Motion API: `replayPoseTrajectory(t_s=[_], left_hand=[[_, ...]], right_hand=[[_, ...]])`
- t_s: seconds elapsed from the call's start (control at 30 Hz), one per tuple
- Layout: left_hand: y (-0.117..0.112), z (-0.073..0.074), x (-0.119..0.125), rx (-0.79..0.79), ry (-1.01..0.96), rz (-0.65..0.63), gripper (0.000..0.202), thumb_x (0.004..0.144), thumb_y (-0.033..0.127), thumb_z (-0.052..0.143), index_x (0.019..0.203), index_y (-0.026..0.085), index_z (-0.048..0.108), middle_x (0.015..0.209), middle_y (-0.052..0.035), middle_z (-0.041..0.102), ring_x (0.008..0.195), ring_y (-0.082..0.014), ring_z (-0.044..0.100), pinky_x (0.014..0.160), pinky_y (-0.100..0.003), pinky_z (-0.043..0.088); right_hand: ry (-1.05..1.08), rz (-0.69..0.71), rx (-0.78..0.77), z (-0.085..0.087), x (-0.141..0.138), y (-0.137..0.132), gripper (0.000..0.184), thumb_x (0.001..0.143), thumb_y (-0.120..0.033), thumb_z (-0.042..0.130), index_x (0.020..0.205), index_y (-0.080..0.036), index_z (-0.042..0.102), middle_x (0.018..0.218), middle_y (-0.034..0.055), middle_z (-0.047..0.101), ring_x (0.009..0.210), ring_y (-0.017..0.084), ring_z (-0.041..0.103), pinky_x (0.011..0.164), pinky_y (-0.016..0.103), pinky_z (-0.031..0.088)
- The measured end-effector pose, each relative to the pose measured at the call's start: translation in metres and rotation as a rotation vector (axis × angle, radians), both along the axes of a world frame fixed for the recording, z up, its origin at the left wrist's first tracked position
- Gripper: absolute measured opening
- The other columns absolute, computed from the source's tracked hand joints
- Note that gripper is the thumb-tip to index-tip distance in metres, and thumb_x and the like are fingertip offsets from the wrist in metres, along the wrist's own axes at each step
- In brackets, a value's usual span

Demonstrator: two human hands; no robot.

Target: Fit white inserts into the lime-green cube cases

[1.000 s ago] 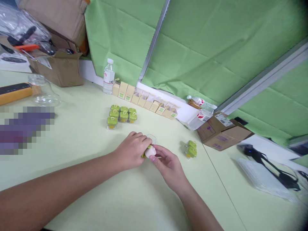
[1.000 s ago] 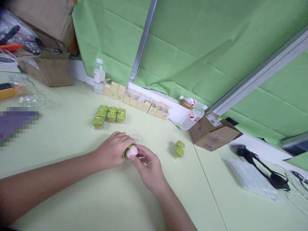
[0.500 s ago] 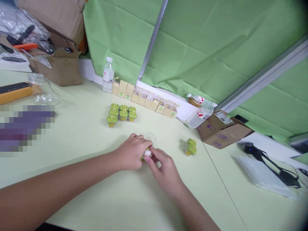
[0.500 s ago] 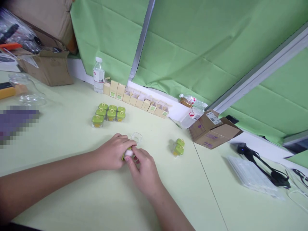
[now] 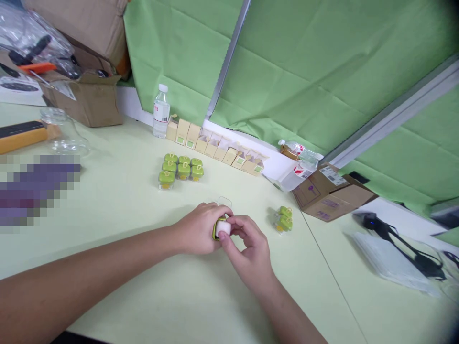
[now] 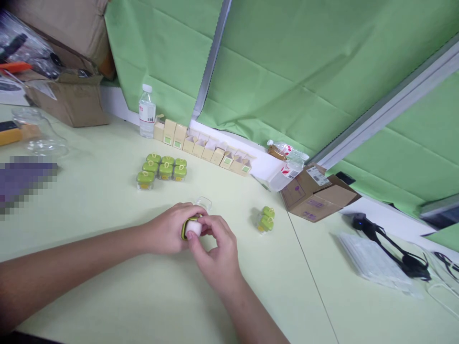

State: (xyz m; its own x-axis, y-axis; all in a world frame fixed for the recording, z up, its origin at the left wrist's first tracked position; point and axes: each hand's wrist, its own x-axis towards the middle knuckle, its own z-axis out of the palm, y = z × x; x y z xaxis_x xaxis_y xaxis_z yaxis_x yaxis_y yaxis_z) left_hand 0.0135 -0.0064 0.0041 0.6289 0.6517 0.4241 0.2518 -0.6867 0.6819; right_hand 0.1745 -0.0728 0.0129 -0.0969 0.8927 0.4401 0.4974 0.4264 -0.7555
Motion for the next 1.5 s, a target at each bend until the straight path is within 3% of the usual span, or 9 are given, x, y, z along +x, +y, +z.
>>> replayPoseTrajectory(t_s=[0.37, 0.73, 1.13, 1.3, 1.5], left_hand=[[-0.002, -0.003, 0.001, -0.105, -0.059, -0.021, 0.039, 0.068, 0.019, 0.065, 0.106, 0.022, 0.059, 0.098, -0.0018, 0.068, 0.089, -0.0215, 0.062, 0.078, -0.032, 0.048], [-0.004, -0.013, 0.002, -0.112, -0.077, -0.047, 0.045, 0.069, 0.016, 0.065, 0.112, 0.023, 0.055, 0.102, -0.0028, 0.067, 0.093, -0.0217, 0.062, 0.079, -0.033, 0.050], [-0.003, -0.019, 0.002, -0.047, -0.071, -0.026, 0.046, 0.070, 0.013, 0.063, 0.114, 0.022, 0.051, 0.102, -0.0026, 0.065, 0.093, -0.0209, 0.060, 0.083, -0.034, 0.049], [-0.002, -0.015, 0.002, -0.024, -0.072, -0.013, 0.041, 0.073, 0.014, 0.061, 0.112, 0.022, 0.051, 0.100, -0.0029, 0.066, 0.092, -0.0211, 0.059, 0.082, -0.035, 0.048], [-0.001, -0.006, 0.003, 0.030, -0.132, 0.013, 0.029, 0.078, 0.021, 0.063, 0.106, 0.021, 0.056, 0.096, -0.0032, 0.068, 0.090, -0.0209, 0.060, 0.082, -0.035, 0.048]], right_hand=[[-0.007, -0.012, 0.072, 0.000, -0.001, -0.003, 0.024, 0.082, -0.015, 0.068, 0.104, -0.024, 0.067, 0.098, 0.0053, 0.067, 0.087, 0.019, 0.065, 0.071, 0.033, 0.061], [-0.062, 0.037, 0.066, 0.002, 0.000, -0.003, 0.025, 0.081, -0.016, 0.068, 0.104, -0.026, 0.069, 0.100, 0.0064, 0.068, 0.085, 0.020, 0.067, 0.071, 0.036, 0.066], [-0.098, -0.019, 0.059, 0.000, -0.001, -0.004, 0.023, 0.082, -0.018, 0.069, 0.104, -0.025, 0.069, 0.097, 0.0039, 0.072, 0.085, 0.019, 0.070, 0.077, 0.037, 0.065], [-0.016, -0.090, -0.061, -0.001, -0.003, -0.006, 0.023, 0.082, -0.026, 0.073, 0.104, -0.024, 0.068, 0.099, 0.0047, 0.073, 0.085, 0.021, 0.072, 0.079, 0.039, 0.064], [0.247, -0.081, -0.167, 0.000, 0.002, 0.005, 0.029, 0.075, -0.034, 0.080, 0.095, -0.022, 0.063, 0.093, 0.0044, 0.068, 0.090, 0.020, 0.067, 0.081, 0.038, 0.062]])
